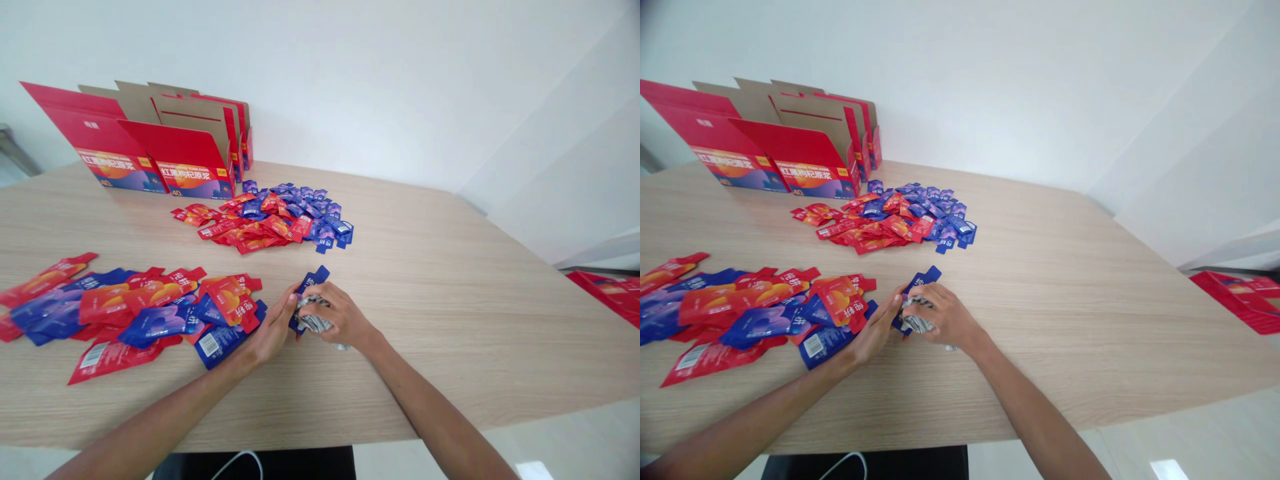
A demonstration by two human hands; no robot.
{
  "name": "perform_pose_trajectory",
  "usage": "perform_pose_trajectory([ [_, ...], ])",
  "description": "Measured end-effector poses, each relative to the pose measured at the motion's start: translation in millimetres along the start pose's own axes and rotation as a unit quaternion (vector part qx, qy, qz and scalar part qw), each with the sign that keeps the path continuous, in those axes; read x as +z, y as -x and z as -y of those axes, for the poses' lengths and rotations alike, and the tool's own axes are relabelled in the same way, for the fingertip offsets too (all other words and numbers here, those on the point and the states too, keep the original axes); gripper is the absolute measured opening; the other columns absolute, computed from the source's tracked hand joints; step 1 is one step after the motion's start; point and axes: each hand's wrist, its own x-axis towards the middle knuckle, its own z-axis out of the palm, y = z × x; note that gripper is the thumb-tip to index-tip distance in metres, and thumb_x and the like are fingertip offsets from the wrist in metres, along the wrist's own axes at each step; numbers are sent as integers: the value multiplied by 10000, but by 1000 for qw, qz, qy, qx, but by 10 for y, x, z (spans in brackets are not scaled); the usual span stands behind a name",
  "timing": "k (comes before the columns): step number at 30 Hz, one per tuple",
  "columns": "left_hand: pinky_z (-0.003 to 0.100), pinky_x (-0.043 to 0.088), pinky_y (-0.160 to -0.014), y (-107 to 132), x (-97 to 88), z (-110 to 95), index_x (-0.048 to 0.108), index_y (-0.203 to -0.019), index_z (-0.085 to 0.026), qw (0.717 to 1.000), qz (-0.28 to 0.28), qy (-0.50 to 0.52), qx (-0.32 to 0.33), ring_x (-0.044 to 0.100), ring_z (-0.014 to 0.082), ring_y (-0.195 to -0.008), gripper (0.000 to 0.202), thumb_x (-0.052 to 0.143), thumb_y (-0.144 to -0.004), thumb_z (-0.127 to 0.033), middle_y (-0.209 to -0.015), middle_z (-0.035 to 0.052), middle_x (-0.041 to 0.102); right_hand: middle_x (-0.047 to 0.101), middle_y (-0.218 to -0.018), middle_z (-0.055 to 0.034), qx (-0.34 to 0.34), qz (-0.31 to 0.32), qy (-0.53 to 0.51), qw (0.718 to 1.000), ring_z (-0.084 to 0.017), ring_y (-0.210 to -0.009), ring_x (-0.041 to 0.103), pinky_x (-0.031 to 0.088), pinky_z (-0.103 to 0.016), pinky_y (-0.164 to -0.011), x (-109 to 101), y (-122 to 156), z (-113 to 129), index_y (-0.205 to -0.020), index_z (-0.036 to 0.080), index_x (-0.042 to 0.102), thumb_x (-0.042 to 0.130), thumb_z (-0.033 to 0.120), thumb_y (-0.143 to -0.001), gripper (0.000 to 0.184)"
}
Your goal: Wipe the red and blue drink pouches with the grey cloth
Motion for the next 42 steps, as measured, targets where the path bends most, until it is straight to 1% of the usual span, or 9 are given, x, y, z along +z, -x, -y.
perform_pose_trajectory([
  [2,288,518,-512,-10,-4,9,526,-1457,-160,1000,-4,2,1,576,186,-735,802,496,-905,-741,-1074,109,662,658,-1155,-98,-3,0,6,1000,-224,-1007,630,560,-376,-906,1,-11,12,-1039,239,691,700,238,-899,141],
  [11,285,487,-533,-6,-1,-28,485,-1474,-100,1000,9,4,-13,579,175,-631,904,436,-896,-793,-789,67,671,626,-1133,-104,154,-100,44,982,-258,-1014,606,554,-415,-870,-33,19,-173,-1025,232,697,680,173,-869,167],
  [16,299,501,-531,-8,-14,-24,489,-1489,-138,1000,4,5,0,576,191,-677,834,440,-923,-749,-894,76,684,648,-1151,-96,51,-36,12,998,-238,-1033,626,556,-390,-905,-18,11,-59,-1046,247,690,705,256,-895,152],
  [21,332,548,-733,-32,-31,-23,589,-1424,-180,998,-25,-34,36,612,219,-852,736,486,-926,-712,-1084,97,697,659,-1168,-90,-25,20,7,999,-224,-1026,633,554,-382,-922,22,0,25,-1055,255,678,706,253,-896,161],
  [25,284,492,-516,-41,-16,-35,545,-1448,-138,1000,-14,0,1,590,188,-694,855,477,-887,-779,-935,87,672,641,-1149,-93,66,-44,21,997,-238,-1030,620,558,-392,-905,10,10,-90,-1043,250,678,699,257,-899,145],
  [29,263,481,-504,-23,5,-67,544,-1437,-113,1000,3,-6,-2,558,154,-606,877,459,-888,-791,-777,51,644,609,-1154,-95,169,-104,33,980,-257,-1048,602,547,-416,-897,-12,45,-219,-1035,243,684,665,146,-852,208],
  [35,248,491,-501,-8,6,-186,487,-1472,-156,999,2,-44,23,603,150,-610,797,586,-886,-687,-881,72,697,603,-1145,-86,173,-110,17,979,-262,-1044,596,542,-417,-887,-7,37,-151,-1047,252,691,651,148,-830,244],
  [39,257,505,-503,-9,-180,-418,436,-1477,-140,991,-59,-110,49,667,183,-621,839,624,-857,-673,-902,90,726,591,-1126,-80,187,-149,2,971,-267,-1064,597,544,-428,-910,32,33,-93,-1062,258,680,638,122,-793,304],
  [42,314,571,-633,20,-553,-683,542,-1380,-134,960,-134,-237,61,713,240,-775,788,616,-830,-694,-965,104,748,584,-1128,-76,198,-159,-6,967,-260,-1065,597,544,-429,-928,66,46,-94,-1060,262,672,622,104,-782,324],
])
